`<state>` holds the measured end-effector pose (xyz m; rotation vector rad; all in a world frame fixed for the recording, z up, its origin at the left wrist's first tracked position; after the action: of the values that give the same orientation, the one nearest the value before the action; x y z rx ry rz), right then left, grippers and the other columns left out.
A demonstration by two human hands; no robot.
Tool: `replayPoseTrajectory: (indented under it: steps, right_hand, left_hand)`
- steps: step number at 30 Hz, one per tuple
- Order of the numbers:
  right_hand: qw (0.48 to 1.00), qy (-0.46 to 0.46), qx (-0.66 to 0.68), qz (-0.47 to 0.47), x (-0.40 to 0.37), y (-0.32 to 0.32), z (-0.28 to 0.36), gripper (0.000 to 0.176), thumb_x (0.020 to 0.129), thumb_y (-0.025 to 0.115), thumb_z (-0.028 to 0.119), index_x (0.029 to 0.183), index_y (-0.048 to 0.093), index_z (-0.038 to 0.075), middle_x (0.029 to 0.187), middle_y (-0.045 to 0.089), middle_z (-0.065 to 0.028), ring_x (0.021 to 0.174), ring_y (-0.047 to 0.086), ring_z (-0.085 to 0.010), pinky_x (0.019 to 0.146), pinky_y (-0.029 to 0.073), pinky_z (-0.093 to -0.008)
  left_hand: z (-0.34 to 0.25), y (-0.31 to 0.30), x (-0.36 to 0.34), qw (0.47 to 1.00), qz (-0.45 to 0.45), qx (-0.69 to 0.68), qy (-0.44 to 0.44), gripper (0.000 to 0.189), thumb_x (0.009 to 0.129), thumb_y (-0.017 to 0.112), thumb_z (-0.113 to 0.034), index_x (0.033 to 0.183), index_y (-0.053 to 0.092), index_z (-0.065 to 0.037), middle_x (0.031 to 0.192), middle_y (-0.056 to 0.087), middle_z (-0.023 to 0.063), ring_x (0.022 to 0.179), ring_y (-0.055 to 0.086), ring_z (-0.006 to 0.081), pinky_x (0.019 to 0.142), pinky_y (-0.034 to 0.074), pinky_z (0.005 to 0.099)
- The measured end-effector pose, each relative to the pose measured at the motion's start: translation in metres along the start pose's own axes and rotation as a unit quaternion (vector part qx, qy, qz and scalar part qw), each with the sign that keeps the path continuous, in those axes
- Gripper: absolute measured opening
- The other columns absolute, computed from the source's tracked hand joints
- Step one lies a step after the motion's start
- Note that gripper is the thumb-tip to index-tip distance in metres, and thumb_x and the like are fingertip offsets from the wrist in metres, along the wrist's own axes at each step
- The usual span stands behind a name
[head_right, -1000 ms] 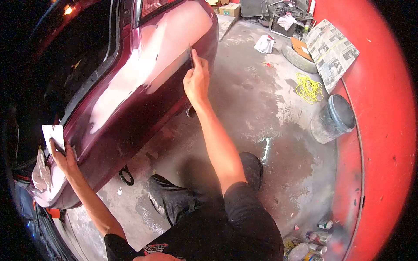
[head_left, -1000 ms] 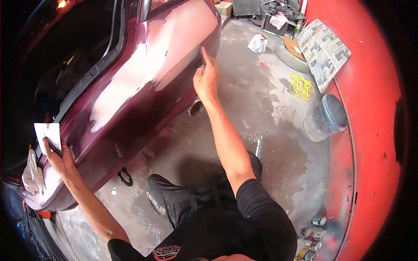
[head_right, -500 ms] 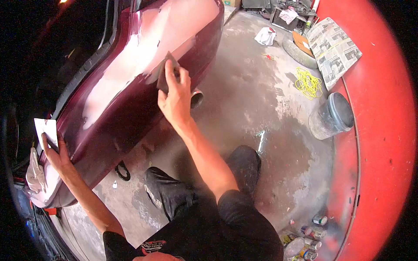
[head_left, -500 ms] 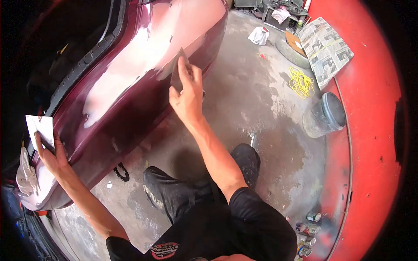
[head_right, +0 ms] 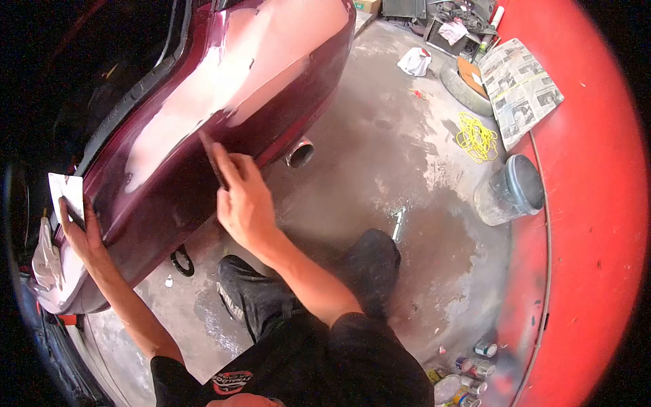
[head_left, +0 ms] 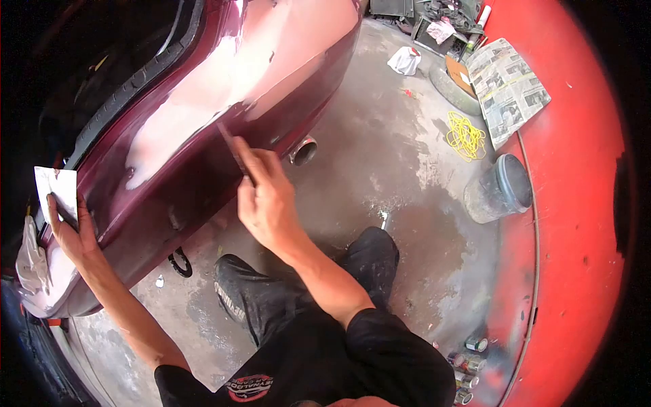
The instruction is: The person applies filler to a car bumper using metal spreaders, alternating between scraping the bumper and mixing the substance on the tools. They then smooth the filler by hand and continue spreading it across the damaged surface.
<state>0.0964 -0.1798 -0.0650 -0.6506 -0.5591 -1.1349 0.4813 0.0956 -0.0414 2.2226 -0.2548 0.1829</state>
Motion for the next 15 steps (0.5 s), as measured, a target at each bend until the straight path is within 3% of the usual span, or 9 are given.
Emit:
replayPoseTrajectory:
  steps: [3, 4, 6, 7, 9, 10, 11, 13, 15]
  right_hand:
    - [0.994, -0.009, -0.095, -0.042, 0.012, -0.054, -0.016, 0.063, 0.081, 0.042, -0.01, 0.142, 0.05, 0.006, 0.112, 0.054, -0.0177, 0.099, 0.059, -0.0307, 0.088, 0.049, -0.036]
    - [0.996, 0.016, -0.059, -0.066, 0.016, -0.071, -0.033, 0.059, 0.085, 0.04, -0.01, 0.142, 0.05, 0.005, 0.112, 0.054, -0.015, 0.097, 0.057, -0.0251, 0.088, 0.048, -0.0334]
    - [0.993, 0.088, 0.025, -0.072, 0.016, -0.096, -0.061, 0.053, 0.086, 0.042, -0.008, 0.139, 0.05, -0.002, 0.122, 0.06, -0.0143, 0.114, 0.056, -0.0221, 0.098, 0.043, -0.0287]
    - [0.99, 0.104, 0.058, -0.076, 0.015, -0.106, -0.059, 0.052, 0.087, 0.044, -0.01, 0.137, 0.054, 0.003, 0.113, 0.06, -0.0116, 0.1, 0.059, -0.0197, 0.092, 0.045, -0.0293]
    - [0.986, 0.136, 0.088, -0.045, 0.003, -0.111, -0.045, 0.051, 0.087, 0.045, -0.01, 0.136, 0.054, 0.002, 0.117, 0.061, -0.0103, 0.107, 0.057, -0.0184, 0.095, 0.044, -0.0297]
    - [0.982, 0.153, 0.106, -0.013, -0.008, -0.105, -0.041, 0.05, 0.087, 0.047, -0.007, 0.135, 0.055, 0.001, 0.118, 0.063, -0.0112, 0.112, 0.057, -0.0207, 0.098, 0.043, -0.0321]
    - [0.977, 0.173, 0.123, 0.021, -0.02, -0.098, -0.037, 0.05, 0.086, 0.049, -0.004, 0.135, 0.056, 0.0, 0.119, 0.064, -0.0121, 0.117, 0.057, -0.023, 0.1, 0.043, -0.0345]
    - [0.982, -0.014, 0.105, 0.154, -0.03, -0.077, 0.015, 0.051, 0.085, 0.053, -0.005, 0.136, 0.056, 0.004, 0.121, 0.061, -0.015, 0.114, 0.059, -0.0274, 0.095, 0.046, -0.0345]
    - [0.963, -0.05, 0.104, 0.242, -0.049, -0.051, 0.033, 0.051, 0.084, 0.056, -0.006, 0.134, 0.057, 0.004, 0.128, 0.057, -0.0172, 0.113, 0.058, -0.0322, 0.094, 0.048, -0.0361]
  left_hand:
    - [-0.001, 0.007, -0.009, 1.0, -0.003, 0.003, 0.005, 0.039, 0.094, 0.068, -0.02, 0.123, 0.059, 0.003, 0.122, 0.062, 0.0104, 0.107, 0.058, 0.0207, 0.096, 0.049, 0.0373]
    - [0.001, 0.004, -0.008, 1.0, -0.008, -0.003, -0.005, 0.04, 0.094, 0.068, -0.021, 0.126, 0.059, 0.001, 0.126, 0.06, 0.0086, 0.107, 0.057, 0.0197, 0.096, 0.047, 0.0363]
    - [-0.005, -0.005, -0.015, 0.997, -0.043, 0.058, 0.011, 0.043, 0.093, 0.068, -0.023, 0.128, 0.058, -0.001, 0.128, 0.059, 0.008, 0.109, 0.057, 0.0196, 0.098, 0.046, 0.0365]
    - [-0.006, -0.007, -0.023, 0.994, -0.059, 0.089, 0.02, 0.045, 0.093, 0.069, -0.025, 0.129, 0.058, -0.002, 0.13, 0.058, 0.0078, 0.111, 0.057, 0.0195, 0.099, 0.046, 0.0365]
    - [0.005, 0.004, -0.069, 0.983, 0.013, 0.169, 0.076, 0.05, 0.093, 0.068, -0.03, 0.133, 0.054, -0.003, 0.132, 0.057, 0.0104, 0.119, 0.056, 0.0207, 0.099, 0.048, 0.0417]
    - [0.038, 0.022, -0.11, 0.989, 0.054, 0.114, -0.074, 0.053, 0.094, 0.067, -0.031, 0.134, 0.052, 0.0, 0.129, 0.059, 0.0119, 0.116, 0.058, 0.0211, 0.097, 0.05, 0.0411]
    - [0.067, 0.039, -0.154, 0.967, 0.134, 0.183, -0.117, 0.054, 0.094, 0.067, -0.032, 0.134, 0.051, 0.0, 0.127, 0.059, 0.0116, 0.114, 0.058, 0.0214, 0.098, 0.048, 0.0398]
    - [0.12, 0.05, -0.234, 0.903, 0.142, 0.399, -0.067, 0.048, 0.096, 0.064, -0.03, 0.133, 0.052, -0.001, 0.127, 0.059, 0.0105, 0.114, 0.057, 0.0209, 0.102, 0.043, 0.0407]
    - [0.154, 0.069, -0.279, 0.951, 0.105, 0.259, -0.135, 0.046, 0.097, 0.063, -0.027, 0.133, 0.051, -0.001, 0.125, 0.061, 0.011, 0.11, 0.06, 0.0213, 0.097, 0.047, 0.0392]
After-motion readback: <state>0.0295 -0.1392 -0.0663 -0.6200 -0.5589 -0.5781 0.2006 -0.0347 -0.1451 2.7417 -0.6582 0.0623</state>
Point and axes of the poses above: each hand's wrist, its own x-axis towards the middle knuckle, its own y-axis out of the palm, z = x × y, the point moved 9 cm from there along x, towards the middle knuckle
